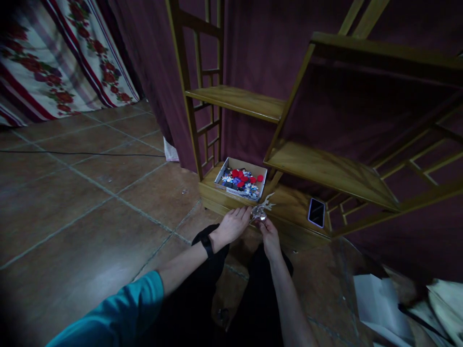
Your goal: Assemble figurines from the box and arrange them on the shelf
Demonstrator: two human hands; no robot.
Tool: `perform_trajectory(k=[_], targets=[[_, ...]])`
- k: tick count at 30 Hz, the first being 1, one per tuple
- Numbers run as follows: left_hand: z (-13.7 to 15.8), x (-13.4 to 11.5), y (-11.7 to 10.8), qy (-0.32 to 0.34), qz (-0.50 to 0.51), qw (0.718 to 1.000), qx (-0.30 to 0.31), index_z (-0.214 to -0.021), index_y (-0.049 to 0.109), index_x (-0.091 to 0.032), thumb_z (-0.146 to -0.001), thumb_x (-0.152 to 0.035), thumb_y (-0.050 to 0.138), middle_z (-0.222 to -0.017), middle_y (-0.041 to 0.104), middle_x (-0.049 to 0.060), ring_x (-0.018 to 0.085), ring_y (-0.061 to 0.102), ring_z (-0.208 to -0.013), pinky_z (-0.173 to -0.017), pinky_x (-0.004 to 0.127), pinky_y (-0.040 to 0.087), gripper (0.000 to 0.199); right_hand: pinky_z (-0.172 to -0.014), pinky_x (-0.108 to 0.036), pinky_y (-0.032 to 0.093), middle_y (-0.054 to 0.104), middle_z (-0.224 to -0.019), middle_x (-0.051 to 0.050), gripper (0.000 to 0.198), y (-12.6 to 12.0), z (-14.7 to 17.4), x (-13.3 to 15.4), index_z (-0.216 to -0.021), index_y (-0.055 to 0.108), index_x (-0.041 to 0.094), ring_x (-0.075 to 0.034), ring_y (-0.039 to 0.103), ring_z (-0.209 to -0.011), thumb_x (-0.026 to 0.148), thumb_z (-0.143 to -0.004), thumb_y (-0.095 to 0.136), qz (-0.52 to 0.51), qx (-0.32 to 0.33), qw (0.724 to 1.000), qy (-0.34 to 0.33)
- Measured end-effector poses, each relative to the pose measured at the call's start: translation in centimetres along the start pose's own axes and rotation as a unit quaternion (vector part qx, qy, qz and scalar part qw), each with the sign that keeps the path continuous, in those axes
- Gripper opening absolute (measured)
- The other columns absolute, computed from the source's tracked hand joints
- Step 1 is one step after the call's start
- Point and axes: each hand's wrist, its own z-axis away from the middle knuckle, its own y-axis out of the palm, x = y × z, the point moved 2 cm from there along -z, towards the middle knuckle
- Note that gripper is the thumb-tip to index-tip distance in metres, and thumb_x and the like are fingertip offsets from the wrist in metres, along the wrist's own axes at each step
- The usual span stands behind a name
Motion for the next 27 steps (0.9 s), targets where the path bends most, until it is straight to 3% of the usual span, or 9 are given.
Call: perform_trajectory(k=[8,12,16,24,27], targets=[[0.0,1.4,-0.2,-0.013,0.025,0.999,-0.023,-0.125,0.038,-0.010,-0.088,-0.023,0.034,-0.096,0.057,0.015,0.023,0.053,-0.090,-0.077,0.034,0.036,0.039,-0.096,-0.041,0.034,0.065,-0.107,-0.004,0.037,0.7,-0.4,-0.3,-0.105,0.060,0.020,-0.021,0.056,-0.100,0.036,-0.071,0.060,-0.008,0.021,1.000,-0.017],[-0.5,1.8,-0.1,-0.026,0.048,0.998,-0.021,-0.108,0.050,-0.010,-0.088,-0.028,0.034,-0.089,0.059,0.016,0.025,0.054,-0.087,-0.077,0.035,0.036,0.031,-0.098,-0.041,0.032,0.064,-0.109,-0.004,0.037,0.3,-1.1,-0.9,-0.104,0.061,0.020,-0.021,0.054,-0.105,0.036,-0.070,0.061,-0.005,0.010,1.000,-0.018],[-1.7,2.5,0.3,0.011,0.049,0.999,0.008,-0.093,0.053,-0.011,-0.086,-0.022,0.038,-0.086,0.060,0.016,0.025,0.056,-0.083,-0.074,0.034,0.036,0.020,-0.098,-0.042,0.031,0.063,-0.110,-0.004,0.038,-0.2,-2.1,-1.6,-0.104,0.061,0.019,-0.022,0.053,-0.106,0.036,-0.070,0.062,-0.001,-0.002,1.000,-0.030],[-4.8,3.3,1.2,0.099,-0.025,0.994,0.040,-0.095,0.050,-0.011,-0.084,-0.011,0.038,-0.089,0.062,0.015,0.022,0.059,-0.086,-0.075,0.032,0.039,0.016,-0.097,-0.040,0.033,0.065,-0.107,-0.004,0.039,-1.5,-4.0,-2.7,-0.102,0.063,0.019,-0.022,0.055,-0.104,0.038,-0.068,0.062,0.043,-0.045,0.998,-0.029],[-4.9,3.6,2.1,0.100,-0.038,0.993,0.048,-0.095,0.050,-0.011,-0.083,-0.010,0.040,-0.089,0.062,0.014,0.022,0.059,-0.087,-0.076,0.032,0.040,0.016,-0.092,-0.039,0.038,0.068,-0.099,-0.003,0.038,-1.7,-4.2,-3.1,-0.097,0.065,0.020,-0.022,0.059,-0.096,0.040,-0.064,0.065,0.068,-0.063,0.996,-0.018]])
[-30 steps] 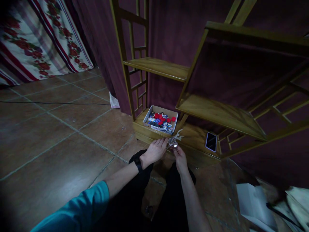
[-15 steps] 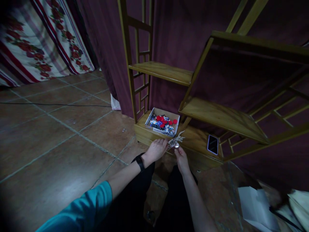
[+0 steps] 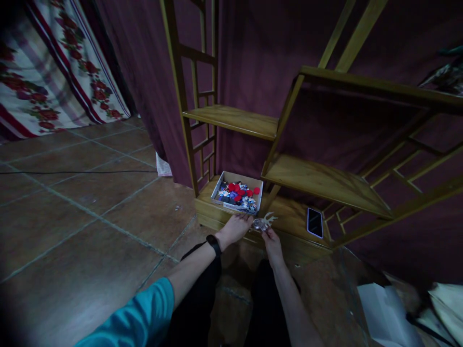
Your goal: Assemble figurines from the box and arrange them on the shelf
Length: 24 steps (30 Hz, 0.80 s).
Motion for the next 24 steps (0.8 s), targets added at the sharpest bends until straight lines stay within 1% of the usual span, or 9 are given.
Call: perform_trajectory(k=[3,7,10,13,15,18,20,24], targets=[[0.5,0.3,0.7,-0.023,0.011,1.000,0.013,-0.094,0.051,-0.011,-0.084,-0.012,0.040,-0.085,0.062,0.013,0.021,0.060,-0.084,-0.074,0.031,0.041,0.015,-0.088,-0.038,0.041,0.070,-0.091,-0.003,0.038,0.1,0.0,-0.2,-0.091,0.067,0.019,-0.023,0.061,-0.090,0.042,-0.061,0.066,0.040,0.009,0.999,0.004],[1.4,0.6,0.8,-0.025,0.039,0.999,0.020,-0.093,0.051,-0.012,-0.084,-0.015,0.041,-0.086,0.062,0.012,0.021,0.059,-0.084,-0.074,0.031,0.041,0.013,-0.086,-0.039,0.042,0.071,-0.084,-0.003,0.035,0.2,-0.1,-0.4,-0.084,0.069,0.018,-0.023,0.062,-0.086,0.044,-0.060,0.066,0.072,0.029,0.997,0.005],[2.0,0.9,0.7,-0.054,0.079,0.995,0.032,-0.093,0.050,-0.014,-0.086,-0.020,0.041,-0.085,0.062,0.010,0.020,0.060,-0.083,-0.072,0.030,0.042,0.013,-0.088,-0.039,0.041,0.071,-0.087,-0.003,0.034,0.3,-0.2,-0.7,-0.087,0.068,0.019,-0.023,0.062,-0.087,0.042,-0.061,0.066,0.070,0.054,0.996,0.006],[2.4,1.2,0.8,-0.085,0.111,0.990,0.028,-0.093,0.049,-0.017,-0.087,-0.025,0.040,-0.085,0.063,0.007,0.019,0.060,-0.081,-0.069,0.028,0.042,0.014,-0.088,-0.040,0.041,0.070,-0.090,-0.005,0.035,0.3,-0.2,-1.1,-0.088,0.067,0.018,-0.023,0.062,-0.089,0.041,-0.062,0.066,0.069,0.072,0.995,0.006],[2.4,1.2,0.8,-0.094,0.122,0.988,0.020,-0.092,0.049,-0.017,-0.087,-0.026,0.039,-0.085,0.063,0.007,0.019,0.060,-0.081,-0.069,0.029,0.042,0.014,-0.088,-0.040,0.042,0.070,-0.093,-0.006,0.037,0.3,-0.2,-1.2,-0.089,0.067,0.018,-0.024,0.061,-0.091,0.042,-0.061,0.067,0.072,0.069,0.995,0.008],[2.4,1.0,0.8,-0.100,0.139,0.985,0.016,-0.093,0.049,-0.017,-0.088,-0.027,0.036,-0.086,0.063,0.008,0.020,0.061,-0.080,-0.069,0.029,0.043,0.017,-0.087,-0.040,0.043,0.069,-0.096,-0.007,0.041,-0.1,-0.4,-1.4,-0.092,0.066,0.018,-0.023,0.062,-0.090,0.042,-0.060,0.068,0.070,0.039,0.997,0.012],[2.4,0.7,0.6,-0.102,0.152,0.983,0.013,-0.095,0.049,-0.017,-0.089,-0.028,0.034,-0.087,0.063,0.008,0.019,0.061,-0.081,-0.070,0.029,0.043,0.020,-0.084,-0.040,0.044,0.069,-0.093,-0.007,0.041,-0.3,-0.5,-1.5,-0.092,0.066,0.018,-0.023,0.062,-0.087,0.043,-0.059,0.069,0.064,0.026,0.997,0.017],[2.3,0.1,0.4,-0.092,0.178,0.980,0.002,-0.100,0.048,-0.017,-0.090,-0.026,0.033,-0.090,0.062,0.009,0.018,0.060,-0.086,-0.073,0.028,0.044,0.020,-0.076,-0.036,0.048,0.070,-0.087,-0.006,0.040,-0.5,-0.4,-1.4,-0.088,0.067,0.017,-0.020,0.063,-0.077,0.044,-0.059,0.069,0.040,0.029,0.998,0.039]])
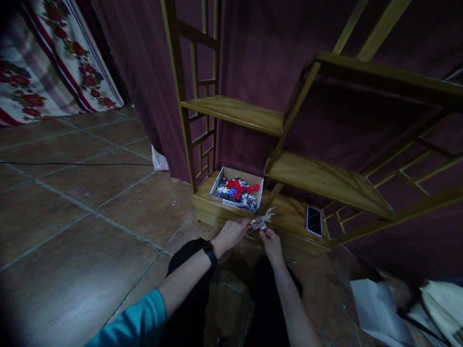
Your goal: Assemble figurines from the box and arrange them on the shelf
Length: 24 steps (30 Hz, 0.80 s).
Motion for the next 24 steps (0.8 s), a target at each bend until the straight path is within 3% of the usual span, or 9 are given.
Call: perform_trajectory(k=[7,11,14,16,20,24], targets=[[-0.2,-0.5,0.5,0.029,0.018,0.999,-0.015,-0.104,0.047,-0.018,-0.089,-0.024,0.034,-0.089,0.061,0.008,0.018,0.059,-0.085,-0.074,0.029,0.044,0.020,-0.071,-0.033,0.049,0.070,-0.086,-0.005,0.040,-0.4,0.0,0.0,-0.086,0.068,0.018,-0.019,0.062,-0.073,0.047,-0.058,0.068,0.000,-0.022,1.000,0.004],[-0.4,-0.1,0.9,-0.002,0.068,0.998,-0.012,-0.108,0.048,-0.018,-0.088,-0.026,0.037,-0.091,0.063,0.008,0.018,0.060,-0.085,-0.076,0.029,0.044,0.024,-0.071,-0.034,0.049,0.070,-0.083,-0.005,0.039,-0.6,-0.2,-0.3,-0.084,0.068,0.017,-0.019,0.061,-0.071,0.047,-0.059,0.067,0.013,-0.026,1.000,-0.004],[-0.7,0.8,1.6,-0.052,0.172,0.983,-0.035,-0.112,0.049,-0.020,-0.086,-0.028,0.042,-0.091,0.065,0.005,0.017,0.060,-0.084,-0.073,0.028,0.045,0.028,-0.072,-0.035,0.049,0.070,-0.082,-0.005,0.040,-0.4,-0.2,-0.3,-0.085,0.069,0.017,-0.019,0.061,-0.072,0.047,-0.059,0.068,0.008,-0.028,1.000,-0.010],[-1.1,1.5,2.3,-0.086,0.271,0.958,-0.045,-0.103,0.055,-0.019,-0.083,-0.028,0.046,-0.087,0.066,0.005,0.016,0.061,-0.080,-0.071,0.026,0.045,0.024,-0.071,-0.035,0.050,0.070,-0.084,-0.006,0.042,-0.1,-0.1,-0.1,-0.088,0.069,0.017,-0.019,0.062,-0.074,0.047,-0.058,0.068,0.000,-0.026,1.000,-0.007],[-2.1,2.6,3.3,-0.111,0.473,0.873,-0.037,-0.085,0.061,-0.013,-0.077,-0.031,0.053,-0.076,0.066,0.005,0.015,0.059,-0.070,-0.064,0.025,0.045,0.021,-0.067,-0.034,0.051,0.070,-0.090,-0.007,0.044,0.6,0.2,0.7,-0.092,0.068,0.016,-0.021,0.062,-0.079,0.047,-0.061,0.067,-0.009,-0.002,1.000,0.009],[-2.2,2.8,3.1,-0.133,0.562,0.817,0.005,-0.077,0.063,-0.010,-0.070,-0.039,0.061,-0.068,0.064,0.004,0.012,0.056,-0.061,-0.059,0.023,0.043,0.030,-0.067,-0.033,0.051,0.070,-0.088,-0.006,0.040,0.9,0.4,1.6,-0.092,0.068,0.018,-0.021,0.063,-0.080,0.045,-0.063,0.066,0.012,0.002,1.000,0.003]])
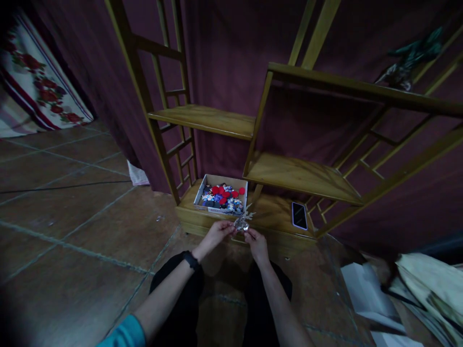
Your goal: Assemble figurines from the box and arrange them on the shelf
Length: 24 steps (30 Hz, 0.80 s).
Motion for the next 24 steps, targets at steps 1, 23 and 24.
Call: perform_trajectory(k=[1,23,24], targets=[[0.1,-0.1,-0.1,-0.014,0.014,1.000,0.003,-0.076,0.063,-0.010,-0.068,-0.041,0.063,-0.067,0.064,0.004,0.012,0.056,-0.061,-0.059,0.023,0.043,0.032,-0.067,-0.033,0.051,0.070,-0.087,-0.006,0.039,0.0,0.1,0.2,-0.092,0.068,0.018,-0.021,0.063,-0.080,0.045,-0.063,0.065,0.006,-0.001,1.000,-0.002],[11.3,-5.0,0.0,-0.016,0.130,0.970,-0.205,-0.078,0.064,-0.011,-0.060,-0.046,0.069,-0.062,0.062,0.003,0.009,0.051,-0.050,-0.048,0.020,0.037,0.039,-0.058,-0.034,0.053,0.070,-0.085,-0.008,0.044,5.4,6.5,5.4,-0.097,0.068,0.020,-0.021,0.061,-0.068,0.051,-0.067,0.062,-0.100,0.071,0.992,-0.024],[12.6,-5.1,-0.5,-0.019,0.136,0.963,-0.230,-0.077,0.065,-0.012,-0.060,-0.045,0.070,-0.063,0.062,0.004,0.008,0.051,-0.051,-0.048,0.019,0.037,0.038,-0.058,-0.034,0.053,0.070,-0.084,-0.008,0.044,6.4,7.1,5.7,-0.097,0.068,0.020,-0.021,0.061,-0.068,0.052,-0.067,0.062,-0.096,0.085,0.991,-0.027]])
